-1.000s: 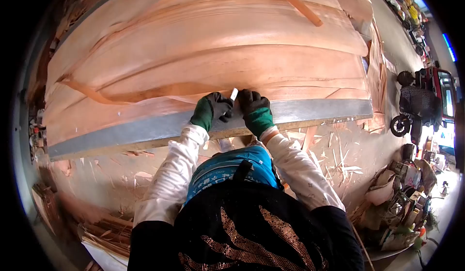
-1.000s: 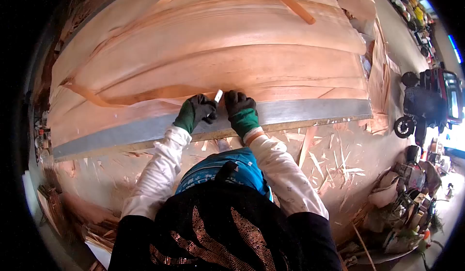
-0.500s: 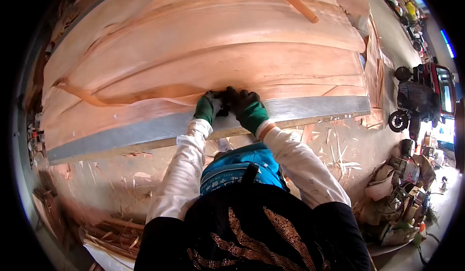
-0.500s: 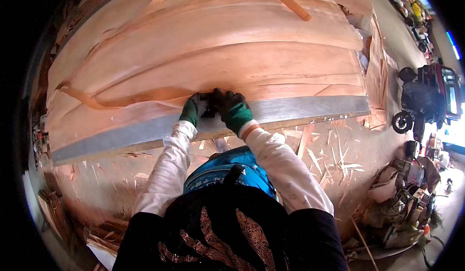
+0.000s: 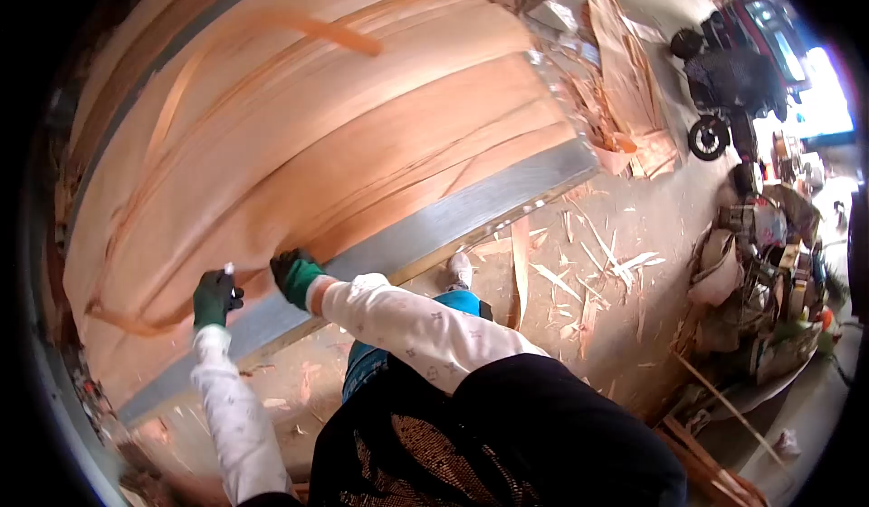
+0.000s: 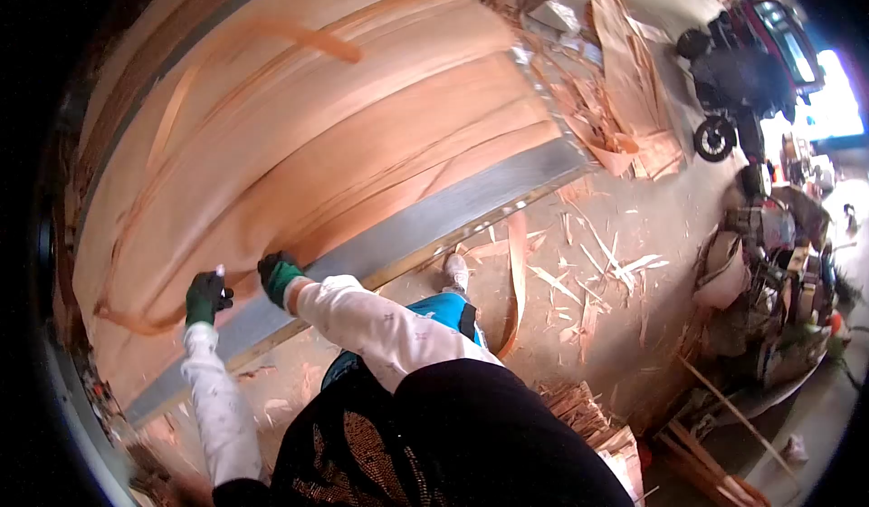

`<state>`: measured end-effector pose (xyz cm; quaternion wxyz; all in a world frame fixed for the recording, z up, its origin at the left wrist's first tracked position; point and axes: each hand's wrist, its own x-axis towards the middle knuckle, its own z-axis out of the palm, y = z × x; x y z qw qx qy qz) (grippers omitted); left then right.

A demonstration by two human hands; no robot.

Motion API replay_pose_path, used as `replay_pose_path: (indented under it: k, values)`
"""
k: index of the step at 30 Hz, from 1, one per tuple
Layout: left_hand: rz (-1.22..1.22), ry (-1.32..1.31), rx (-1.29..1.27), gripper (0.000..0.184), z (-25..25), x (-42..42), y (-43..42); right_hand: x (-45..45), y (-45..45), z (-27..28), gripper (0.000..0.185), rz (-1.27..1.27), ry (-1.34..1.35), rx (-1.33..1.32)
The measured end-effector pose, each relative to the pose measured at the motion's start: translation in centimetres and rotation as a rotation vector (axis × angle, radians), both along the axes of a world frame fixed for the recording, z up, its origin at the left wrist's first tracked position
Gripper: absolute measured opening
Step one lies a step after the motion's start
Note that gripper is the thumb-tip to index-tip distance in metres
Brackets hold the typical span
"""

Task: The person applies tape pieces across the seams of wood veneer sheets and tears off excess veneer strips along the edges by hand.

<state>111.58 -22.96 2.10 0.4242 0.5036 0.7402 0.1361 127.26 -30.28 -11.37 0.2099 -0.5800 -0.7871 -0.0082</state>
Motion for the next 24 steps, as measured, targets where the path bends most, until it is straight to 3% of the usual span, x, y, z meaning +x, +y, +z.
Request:
replay_pose_path:
  k: [1,2,4,6,8,10,11,14,18,19,24]
  values:
    - [-0.056,-0.136,-0.108,0.037,-3.4,-2.6,1.5,3.2,-0.3,3.0,0.027,0.139,0.044,-0.072]
    - [-0.048,-0.193,-0.186,0.033,-4.0,-1.8,1.3,7.1,-0.6,6.5,0.026,0.210,0.117,-0.178]
    - [-0.056,-0.267,-0.266,0.026,-4.9,1.6,-1.9,15.2,-1.3,7.9,0.027,0.244,0.220,-0.016]
    - [-0.022,-0.219,-0.287,0.019,-3.4,8.6,-6.4,27.7,-4.4,8.1,0.043,0.121,0.142,0.172]
    - [-0.116,-0.477,-0.204,0.017,-3.3,13.7,-10.0,40.1,-6.0,7.7,0.044,-0.065,0.204,0.040]
    - [-0.119,-0.474,-0.298,0.022,-4.3,21.2,-10.6,49.6,-8.6,8.5,0.045,-0.326,0.127,-0.068]
    - [-0.161,-0.498,-0.291,0.021,-1.7,27.0,-10.9,52.7,-9.4,8.6,0.045,-0.384,0.022,-0.061]
    - [-0.400,-0.588,-0.307,0.014,-2.9,37.3,-9.7,58.0,-10.1,6.8,0.040,-0.378,0.037,-0.071]
    - [-0.299,-0.724,-0.364,0.010,-5.9,49.6,-8.7,59.8,-9.4,4.0,0.032,-0.350,0.092,-0.074]
    - [-0.256,-0.620,-0.407,0.012,-5.4,52.6,-8.4,60.0,-9.3,3.6,0.030,-0.364,0.117,-0.053]
    - [-0.233,-0.673,-0.401,0.014,-9.5,58.9,-7.4,60.0,-9.1,2.2,0.029,-0.405,0.182,-0.004]
